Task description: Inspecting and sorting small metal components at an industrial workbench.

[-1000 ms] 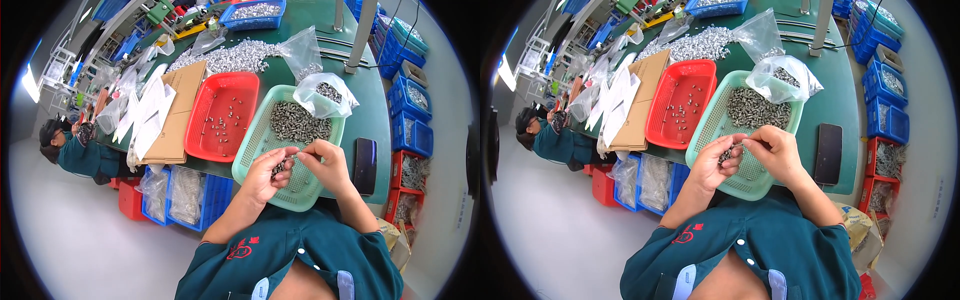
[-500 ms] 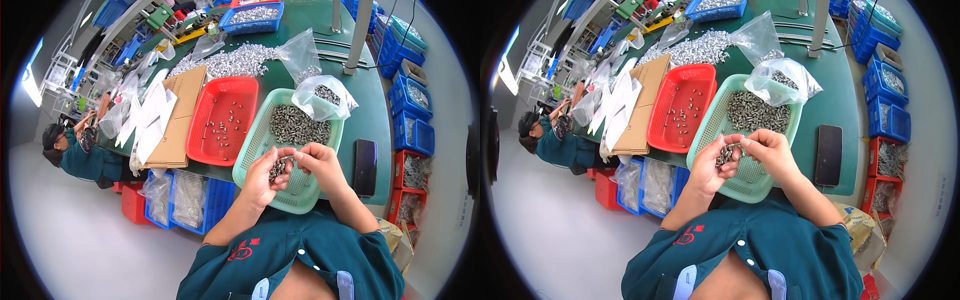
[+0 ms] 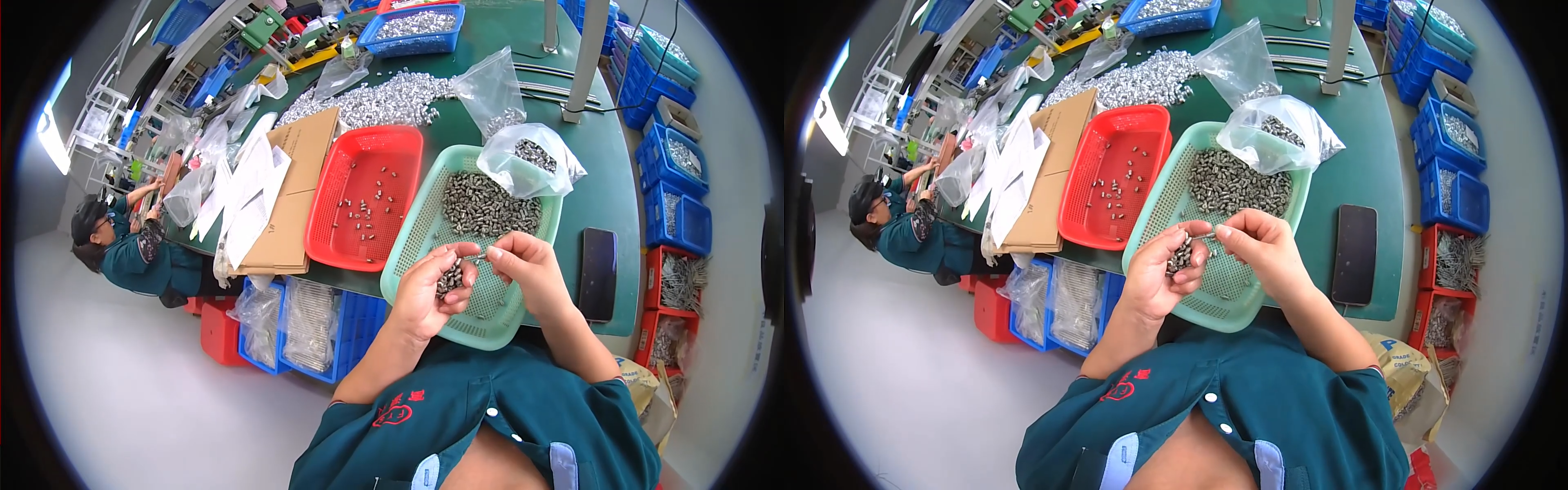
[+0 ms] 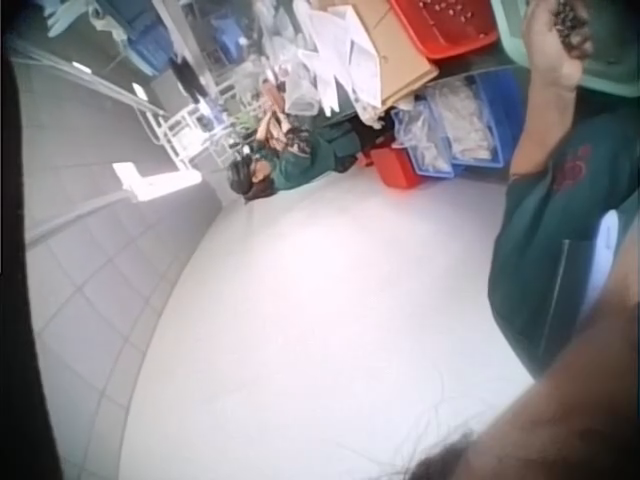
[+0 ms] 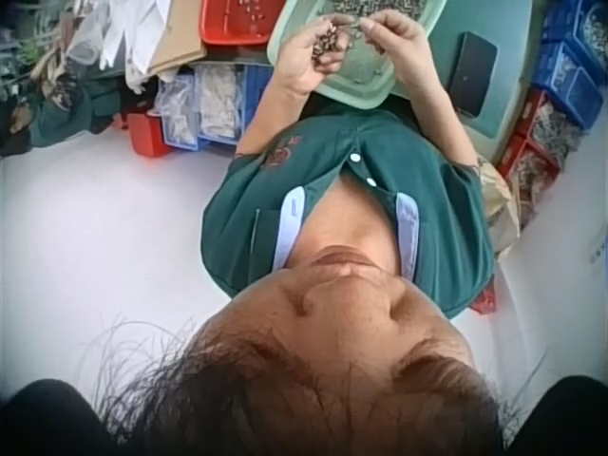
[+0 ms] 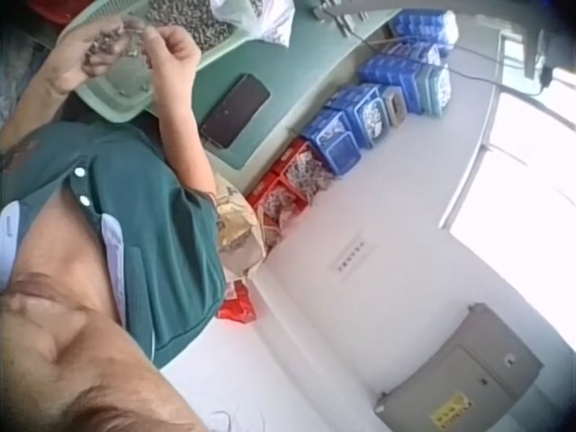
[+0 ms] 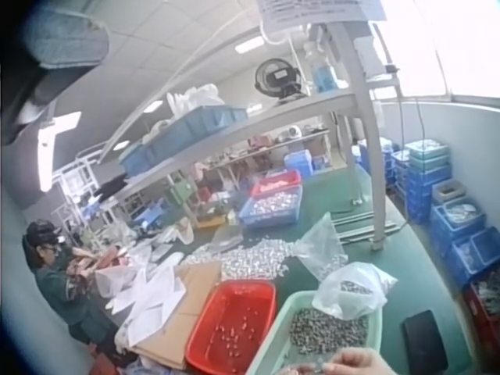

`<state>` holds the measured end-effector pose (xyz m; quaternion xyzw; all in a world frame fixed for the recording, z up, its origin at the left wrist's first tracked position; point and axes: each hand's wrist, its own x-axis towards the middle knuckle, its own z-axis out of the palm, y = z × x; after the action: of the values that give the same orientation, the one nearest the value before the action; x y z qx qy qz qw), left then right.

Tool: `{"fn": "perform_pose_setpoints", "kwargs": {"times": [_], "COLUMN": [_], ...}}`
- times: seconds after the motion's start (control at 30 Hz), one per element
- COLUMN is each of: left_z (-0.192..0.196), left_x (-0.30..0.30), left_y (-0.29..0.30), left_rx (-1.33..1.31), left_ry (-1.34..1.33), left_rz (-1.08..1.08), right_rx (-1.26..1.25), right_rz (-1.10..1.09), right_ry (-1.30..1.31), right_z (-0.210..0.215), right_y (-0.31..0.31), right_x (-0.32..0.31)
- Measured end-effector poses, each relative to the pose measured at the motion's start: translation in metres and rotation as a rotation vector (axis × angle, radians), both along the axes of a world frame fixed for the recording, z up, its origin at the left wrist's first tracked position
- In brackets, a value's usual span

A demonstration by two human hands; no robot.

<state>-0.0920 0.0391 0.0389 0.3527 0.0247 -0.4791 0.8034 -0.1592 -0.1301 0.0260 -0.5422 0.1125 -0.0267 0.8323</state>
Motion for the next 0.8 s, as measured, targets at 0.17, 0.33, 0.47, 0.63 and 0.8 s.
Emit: {"fn": "perform_pose_setpoints", "kwargs": {"times": [0.17, 0.33, 0.47, 0.63, 0.8], "left_z": [-0.0002, 0.0000, -0.0017, -0.0053, -0.0074], "left_x": [-0.0002, -0.0023, -0.0024, -0.0012, -0.0005], "left_y": [-0.0015, 0.0004, 0.0011, 0.0016, 0.0032], "left_rx": [0.030, -0.068, -0.104, -0.125, -0.102], "left_ry": [-0.008, -0.026, -0.005, 0.051, 0.088], "left_rz": [0.003, -0.017, -0.016, -0.033, -0.017], "right_rx": [-0.077, -0.087, -0.037, -0.025, -0.024], "right_rz": [-0.015, -0.036, -0.022, -0.017, -0.004], "right_ry": [-0.009, 0.002, -0.004, -0.012, -0.008], "right_z": [0.0001, -0.0014, -0.0019, -0.0025, -0.0017], "right_y": [0.0044, 0.0031, 0.0022, 0.0004, 0.0016], "right_x": [-0.0018, -0.0014, -0.0007, 0.0000, 0.0004]}}
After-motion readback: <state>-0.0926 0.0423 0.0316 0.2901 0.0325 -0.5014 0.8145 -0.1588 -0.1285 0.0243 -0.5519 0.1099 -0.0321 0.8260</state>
